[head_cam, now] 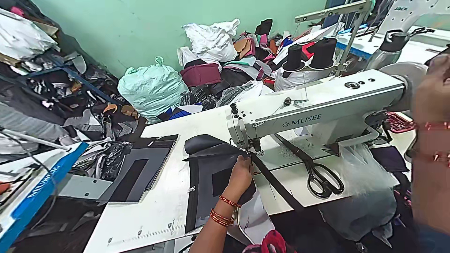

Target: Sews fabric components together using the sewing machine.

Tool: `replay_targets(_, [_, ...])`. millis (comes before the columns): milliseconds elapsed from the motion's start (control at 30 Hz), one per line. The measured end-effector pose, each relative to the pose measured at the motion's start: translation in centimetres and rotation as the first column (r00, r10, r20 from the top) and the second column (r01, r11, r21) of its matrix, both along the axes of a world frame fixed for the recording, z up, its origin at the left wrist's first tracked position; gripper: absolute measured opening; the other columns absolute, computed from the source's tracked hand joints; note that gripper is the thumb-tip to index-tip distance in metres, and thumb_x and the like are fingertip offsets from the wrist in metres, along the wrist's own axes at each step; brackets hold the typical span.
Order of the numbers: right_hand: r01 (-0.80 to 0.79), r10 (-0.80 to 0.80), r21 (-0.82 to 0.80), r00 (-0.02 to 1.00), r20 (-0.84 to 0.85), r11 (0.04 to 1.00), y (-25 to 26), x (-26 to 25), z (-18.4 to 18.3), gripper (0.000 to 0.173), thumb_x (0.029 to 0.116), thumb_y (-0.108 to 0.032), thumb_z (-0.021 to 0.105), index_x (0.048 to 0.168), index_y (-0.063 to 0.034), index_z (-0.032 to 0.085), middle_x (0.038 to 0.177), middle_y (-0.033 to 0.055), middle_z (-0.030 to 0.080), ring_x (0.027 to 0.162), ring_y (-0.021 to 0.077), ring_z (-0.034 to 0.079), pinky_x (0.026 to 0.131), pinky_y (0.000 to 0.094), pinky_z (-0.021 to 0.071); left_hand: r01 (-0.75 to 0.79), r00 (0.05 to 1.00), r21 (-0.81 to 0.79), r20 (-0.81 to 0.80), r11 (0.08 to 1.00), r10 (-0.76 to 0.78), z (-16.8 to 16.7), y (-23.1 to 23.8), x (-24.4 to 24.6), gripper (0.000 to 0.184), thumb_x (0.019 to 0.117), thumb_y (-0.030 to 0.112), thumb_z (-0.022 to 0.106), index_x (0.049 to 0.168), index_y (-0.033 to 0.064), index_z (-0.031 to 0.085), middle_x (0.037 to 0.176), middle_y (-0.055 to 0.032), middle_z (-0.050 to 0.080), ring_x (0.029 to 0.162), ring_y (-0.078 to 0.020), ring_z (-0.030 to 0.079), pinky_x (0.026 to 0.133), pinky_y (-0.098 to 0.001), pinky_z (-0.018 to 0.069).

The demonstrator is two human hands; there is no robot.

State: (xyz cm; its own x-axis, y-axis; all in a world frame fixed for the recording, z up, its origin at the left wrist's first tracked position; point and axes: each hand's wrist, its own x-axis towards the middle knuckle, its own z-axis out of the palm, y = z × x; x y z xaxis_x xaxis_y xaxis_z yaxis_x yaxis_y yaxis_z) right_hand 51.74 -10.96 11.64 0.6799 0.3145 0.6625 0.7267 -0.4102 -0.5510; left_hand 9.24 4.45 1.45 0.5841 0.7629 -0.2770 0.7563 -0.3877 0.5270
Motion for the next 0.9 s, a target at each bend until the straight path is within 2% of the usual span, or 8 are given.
replay_targets(67, [-0.252,0.246,0.021,0.956,0.159,0.967,0.0,-9.0,-3.2,0.046,0.1092,-0.023,0.043,0.109,0.019,0.06,0.106,0.0381,0.062,0.1,0.0468,0.064,0.091,0.056,0.0517,0.0,0.995,-0.074,0.097,0.997,0.007,0.2,0.7,-0.8,0.036,0.1043,0.01,0.049,0.133,-0.0056,0.063,0.135,-0.0279,0.057,0.127,-0.0349,0.056,0.112,-0.0431,0.0429])
replay_targets(133, [-0.513,0.518,-0.077,0.848,0.11,0.855,2.2,-17.3,-7.8,0.035,0.1008,-0.018,0.052,0.088,0.0103,0.068,0.083,0.0252,0.067,0.078,0.0369,0.068,0.072,0.0513,0.056,0.023,0.986,-0.097,0.166,0.995,-0.007,0.2,1.3,-1.4,0.035,0.1026,0.007,0.05,0.131,-0.007,0.065,0.132,-0.0288,0.059,0.127,-0.0354,0.056,0.112,-0.0439,0.042])
replay_targets(167, [-0.62,0.623,-0.18,0.781,-0.046,0.764,3.5,-20.6,-9.7,0.032,0.0998,-0.02,0.055,0.092,0.005,0.073,0.087,0.0206,0.071,0.081,0.0339,0.071,0.074,0.0505,0.0575,0.035,0.982,-0.092,0.19,0.995,-0.017,0.0,1.5,-1.6,0.034,0.1018,0.006,0.05,0.129,-0.0069,0.065,0.129,-0.0283,0.06,0.125,-0.035,0.056,0.11,-0.0436,0.0426])
replay_targets(233, [-0.796,0.633,-0.327,0.604,-0.485,0.509,6.5,-24.8,-11.8,0.033,0.104,-0.023,0.057,0.122,0.001,0.069,0.118,0.0212,0.069,0.107,0.0344,0.068,0.097,0.0505,0.0529,0.049,0.979,-0.084,0.201,0.995,-0.031,0.0,1.6,-1.6,0.034,0.1021,0.006,0.049,0.128,-0.0065,0.066,0.128,-0.0274,0.062,0.124,-0.034,0.057,0.11,-0.0425,0.0432])
replay_targets(333, [-0.823,0.499,-0.431,0.567,-0.655,0.369,10.9,-27.7,-12.7,0.04,0.1058,-0.022,0.054,0.141,-0.0031,0.058,0.138,0.021,0.059,0.129,0.0349,0.056,0.109,0.0474,0.0441,0.049,0.982,-0.078,0.187,0.996,-0.033,0.0,1.5,-1.6,0.035,0.1033,0.007,0.048,0.13,-0.007,0.065,0.129,-0.0278,0.061,0.125,-0.034,0.057,0.111,-0.042,0.0424])
replay_targets(500, [-0.764,0.399,-0.529,0.645,-0.652,0.37,13.4,-29.8,-11.7,0.037,0.1076,-0.014,0.045,0.141,-0.0032,0.057,0.139,0.0217,0.058,0.13,0.0353,0.057,0.109,0.0487,0.0442,0.014,0.985,-0.083,0.171,0.996,0.001,-0.5,1.1,-1.4,0.036,0.1036,0.009,0.046,0.13,-0.005,0.066,0.133,-0.0277,0.058,0.126,-0.0353,0.056,0.11,-0.0449,0.0433])
replay_targets(667, [-0.777,0.4,-0.397,0.604,-0.69,0.489,13.2,-29.9,-12.7,0.031,0.1053,-0.01,0.048,0.127,0.0018,0.068,0.129,0.0227,0.064,0.125,0.0334,0.06,0.11,0.0447,0.0435,-0.001,0.989,-0.086,0.148,0.996,0.013,-0.8,0.8,-1.0,0.037,0.1048,0.012,0.046,0.133,-0.0039,0.064,0.136,-0.0272,0.055,0.126,-0.0349,0.057,0.109,-0.0444,0.0453])
replay_targets(900, [-0.783,0.372,-0.266,0.527,-0.764,0.562,12.6,-30.4,-12.7,0.026,0.101,-0.006,0.055,0.119,0.0052,0.069,0.12,0.0228,0.067,0.117,0.0316,0.062,0.105,0.0441,0.0453,0.005,0.997,-0.068,0.075,0.998,0.0,-0.3,0.4,-0.5,0.036,0.1059,0.013,0.046,0.132,-0.0054,0.063,0.138,-0.0278,0.053,0.127,-0.0364,0.056,0.109,-0.0454,0.0452])
